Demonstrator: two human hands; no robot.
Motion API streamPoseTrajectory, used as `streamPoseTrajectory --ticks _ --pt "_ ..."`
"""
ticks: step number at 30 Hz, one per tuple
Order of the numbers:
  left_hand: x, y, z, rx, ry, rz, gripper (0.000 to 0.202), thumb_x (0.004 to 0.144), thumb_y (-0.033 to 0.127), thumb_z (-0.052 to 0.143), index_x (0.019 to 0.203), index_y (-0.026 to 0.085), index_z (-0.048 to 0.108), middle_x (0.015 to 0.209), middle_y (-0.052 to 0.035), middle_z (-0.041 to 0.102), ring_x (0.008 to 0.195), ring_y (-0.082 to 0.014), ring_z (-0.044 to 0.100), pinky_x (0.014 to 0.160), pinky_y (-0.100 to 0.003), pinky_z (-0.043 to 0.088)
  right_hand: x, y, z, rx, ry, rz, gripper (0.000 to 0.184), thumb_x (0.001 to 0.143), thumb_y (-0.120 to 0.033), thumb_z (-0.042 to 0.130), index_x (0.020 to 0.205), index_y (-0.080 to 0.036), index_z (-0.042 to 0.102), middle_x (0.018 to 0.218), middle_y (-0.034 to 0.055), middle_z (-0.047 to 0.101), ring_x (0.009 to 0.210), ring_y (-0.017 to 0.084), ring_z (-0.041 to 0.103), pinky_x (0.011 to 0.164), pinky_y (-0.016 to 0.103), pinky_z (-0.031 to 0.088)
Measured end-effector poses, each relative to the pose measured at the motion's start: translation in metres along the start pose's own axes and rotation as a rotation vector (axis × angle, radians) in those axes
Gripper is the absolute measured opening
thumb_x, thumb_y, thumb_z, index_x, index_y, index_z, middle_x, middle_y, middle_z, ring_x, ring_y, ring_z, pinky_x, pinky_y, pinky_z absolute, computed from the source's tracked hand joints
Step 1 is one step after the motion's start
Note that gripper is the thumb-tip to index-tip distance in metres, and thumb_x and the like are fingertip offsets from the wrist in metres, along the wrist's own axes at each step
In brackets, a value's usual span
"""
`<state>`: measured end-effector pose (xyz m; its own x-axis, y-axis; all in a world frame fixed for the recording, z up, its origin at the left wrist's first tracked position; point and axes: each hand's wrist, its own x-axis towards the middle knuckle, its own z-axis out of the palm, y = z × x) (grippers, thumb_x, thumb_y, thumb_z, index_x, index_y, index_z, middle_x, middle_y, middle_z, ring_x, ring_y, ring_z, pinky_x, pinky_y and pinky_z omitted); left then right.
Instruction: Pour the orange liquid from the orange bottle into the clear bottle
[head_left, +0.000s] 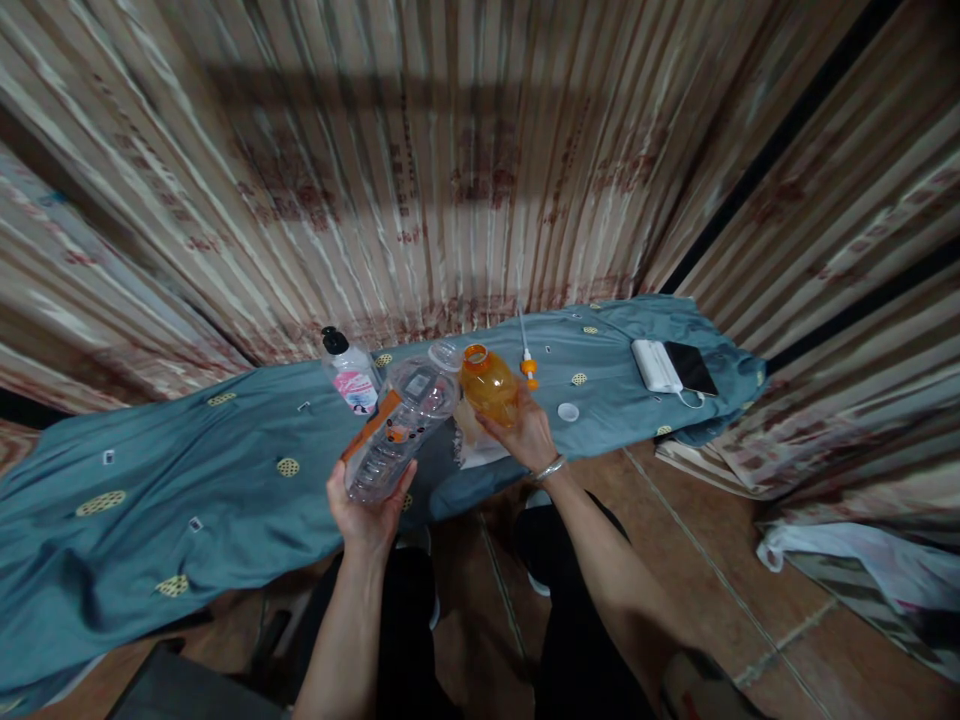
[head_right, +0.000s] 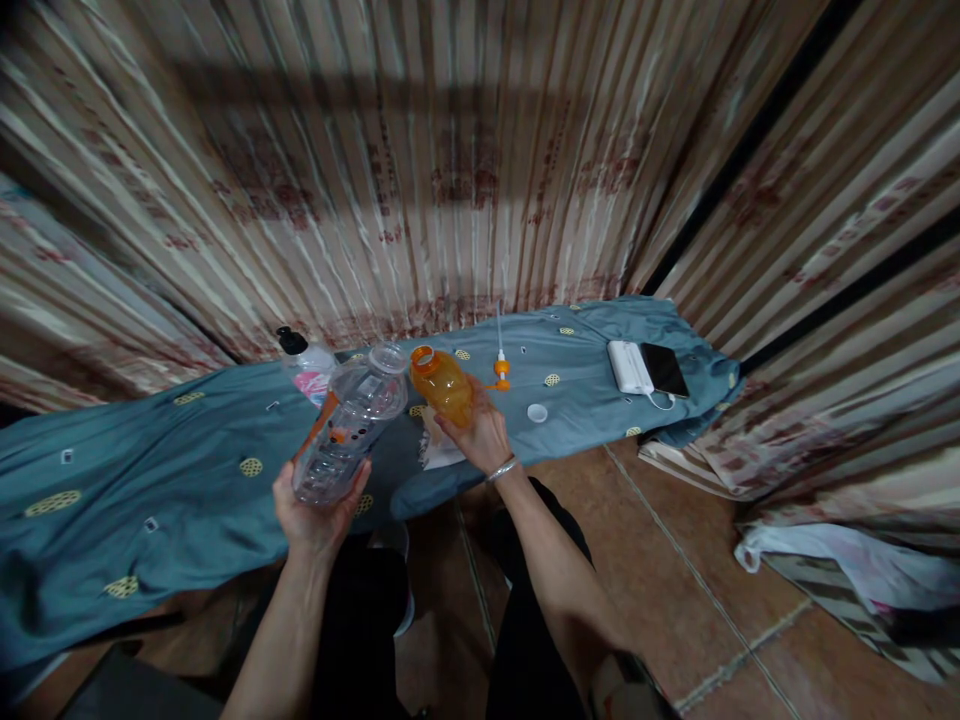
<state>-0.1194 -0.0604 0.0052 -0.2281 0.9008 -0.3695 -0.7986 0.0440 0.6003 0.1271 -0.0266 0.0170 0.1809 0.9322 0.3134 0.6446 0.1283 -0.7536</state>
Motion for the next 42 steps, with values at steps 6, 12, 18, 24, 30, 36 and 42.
streamPoseTrajectory --ticks 6,12,18,24,30,36,42 --pt "0.002 -0.001 0.0 0.014 -0.006 0.008 0.042 0.082 0.053 0.064 0.111 0.025 0.076 0.104 -0.0099 0.081 0.096 -0.0327 0.077 0.072 -0.044 0.066 0.0 0.002 0.004 -0.017 0.03 -0.023 0.077 0.08 -0.047 0.08 0.145 -0.017 0.05 0.127 0.0176 0.076 0.114 0.035 0.077 0.096 0.047 0.064" --pt "0.006 0.001 0.001 0.026 -0.002 0.025 0.043 0.082 0.054 0.063 0.112 0.026 0.076 0.104 -0.0096 0.081 0.095 -0.0321 0.077 0.072 -0.044 0.066 0.001 -0.002 0.004 0.055 0.033 -0.08 0.069 0.08 -0.044 0.081 0.139 -0.023 0.051 0.128 0.0141 0.076 0.115 0.036 0.076 0.098 0.046 0.063" --pt "0.009 0.004 0.003 0.038 0.003 0.057 0.043 0.081 0.052 0.065 0.111 0.023 0.076 0.104 -0.0102 0.081 0.09 -0.0316 0.078 0.067 -0.043 0.066 0.005 -0.002 0.004 0.088 0.012 -0.083 0.068 0.081 -0.047 0.078 0.138 -0.023 0.05 0.126 0.0143 0.076 0.117 0.037 0.074 0.101 0.048 0.062" --pt "0.01 0.004 0.006 0.047 0.003 0.084 0.045 0.08 0.052 0.066 0.111 0.021 0.076 0.103 -0.0119 0.081 0.088 -0.0329 0.079 0.063 -0.042 0.066 0.007 -0.002 0.006 0.054 0.022 -0.097 0.068 0.085 -0.046 0.075 0.141 -0.021 0.046 0.124 0.0168 0.075 0.118 0.037 0.073 0.101 0.047 0.061" --pt "0.007 0.007 0.012 0.058 0.018 0.138 0.046 0.074 0.051 0.071 0.107 0.018 0.077 0.1 -0.0121 0.081 0.082 -0.0328 0.078 0.058 -0.044 0.066 0.008 0.007 0.013 0.001 0.042 -0.135 0.07 0.089 -0.053 0.072 0.144 -0.019 0.044 0.13 0.0182 0.074 0.12 0.035 0.073 0.101 0.045 0.061" --pt "0.003 0.014 0.015 0.088 0.035 0.18 0.048 0.068 0.051 0.078 0.104 0.018 0.077 0.099 -0.0101 0.081 0.082 -0.0315 0.077 0.058 -0.043 0.067 0.008 0.027 0.024 0.004 0.071 -0.181 0.085 0.09 -0.063 0.068 0.151 -0.01 0.039 0.138 0.0234 0.07 0.122 0.037 0.073 0.102 0.052 0.063" --pt "-0.002 0.021 0.017 0.131 0.063 0.188 0.044 0.065 0.051 0.08 0.098 0.022 0.077 0.099 -0.007 0.081 0.086 -0.0309 0.077 0.059 -0.043 0.067 0.005 0.034 0.029 -0.005 0.097 -0.223 0.086 0.093 -0.064 0.067 0.153 -0.01 0.037 0.142 0.0256 0.067 0.128 0.037 0.07 0.105 0.053 0.061"
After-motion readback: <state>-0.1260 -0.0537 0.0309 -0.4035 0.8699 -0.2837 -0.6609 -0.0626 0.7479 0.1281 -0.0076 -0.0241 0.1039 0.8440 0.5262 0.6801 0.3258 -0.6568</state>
